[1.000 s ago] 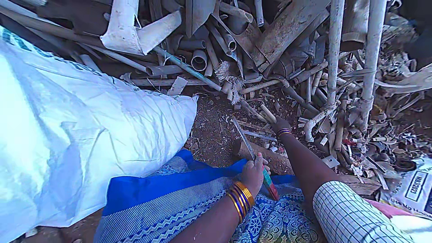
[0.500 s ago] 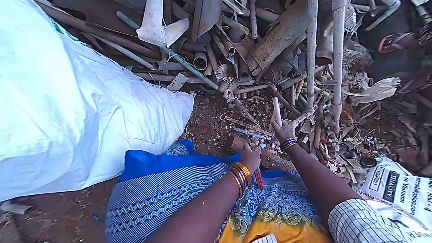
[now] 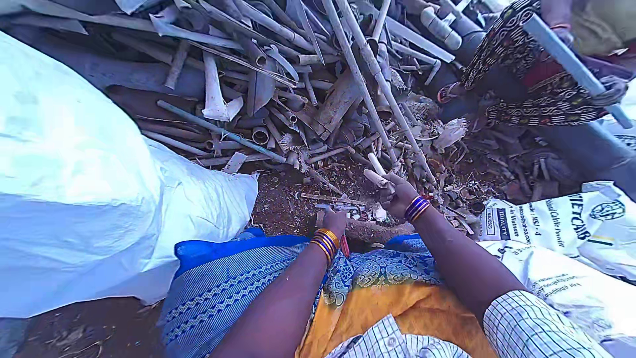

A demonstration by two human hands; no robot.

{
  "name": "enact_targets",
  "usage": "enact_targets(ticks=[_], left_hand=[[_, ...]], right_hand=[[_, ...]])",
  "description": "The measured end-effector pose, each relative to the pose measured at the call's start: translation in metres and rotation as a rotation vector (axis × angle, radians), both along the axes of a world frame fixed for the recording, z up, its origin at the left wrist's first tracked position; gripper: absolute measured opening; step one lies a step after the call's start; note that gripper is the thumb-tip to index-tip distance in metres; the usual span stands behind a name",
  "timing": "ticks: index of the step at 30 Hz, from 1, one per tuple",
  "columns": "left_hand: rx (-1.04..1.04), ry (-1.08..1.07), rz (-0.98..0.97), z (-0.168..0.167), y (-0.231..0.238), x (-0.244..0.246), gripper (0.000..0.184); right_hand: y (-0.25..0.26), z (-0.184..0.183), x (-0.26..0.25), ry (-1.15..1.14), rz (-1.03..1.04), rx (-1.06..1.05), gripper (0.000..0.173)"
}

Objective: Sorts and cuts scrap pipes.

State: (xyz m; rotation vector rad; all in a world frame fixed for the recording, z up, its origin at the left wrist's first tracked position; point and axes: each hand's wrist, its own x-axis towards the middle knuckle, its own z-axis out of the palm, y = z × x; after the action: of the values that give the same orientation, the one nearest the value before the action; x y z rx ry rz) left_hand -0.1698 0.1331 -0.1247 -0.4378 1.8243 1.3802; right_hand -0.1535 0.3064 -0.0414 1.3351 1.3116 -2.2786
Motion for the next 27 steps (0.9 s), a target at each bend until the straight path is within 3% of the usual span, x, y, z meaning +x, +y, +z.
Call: enact_targets(ticks=[3,5,11,14,17,22,25,27], left_hand=[[-0.014,0.046,-0.01,0.0,-0.005,0.003,0.052],[-0.023,0.073,-0.002,-0.003,-0.009,0.006,0.049],[-0.033,0.177,-0.035,-0.005,-0.017,0.025,0.041],[-0.061,0.221,-0.083,-0.007,-0.019,0.028,0.039],[-0.128,0.308,-0.15,0.016,-0.021,0.044,0.034],[-0.101,0.293,-0.137,-0.004,-0.023,0.033,0.031],[0.02,0.245,-0.056,-0.026,-0.027,0.023,0.024],[0.051,0.217,-0.068,-0.029,-0.033,0.022,0.028]], right_hand=[[0.004,0.05,0.039,0.212,-0.183,-0.155,0.046],[0.009,0.078,0.068,0.32,-0.328,-0.173,0.045],[0.039,0.145,0.17,0.426,-0.64,0.186,0.033],[0.056,0.176,0.222,0.524,-0.863,0.172,0.029],[0.064,0.203,0.273,0.715,-1.019,0.174,0.032],[0.062,0.227,0.338,0.842,-1.107,0.373,0.039],[0.06,0.223,0.367,0.742,-1.239,0.673,0.037],[0.064,0.199,0.384,0.619,-1.36,0.937,0.035]])
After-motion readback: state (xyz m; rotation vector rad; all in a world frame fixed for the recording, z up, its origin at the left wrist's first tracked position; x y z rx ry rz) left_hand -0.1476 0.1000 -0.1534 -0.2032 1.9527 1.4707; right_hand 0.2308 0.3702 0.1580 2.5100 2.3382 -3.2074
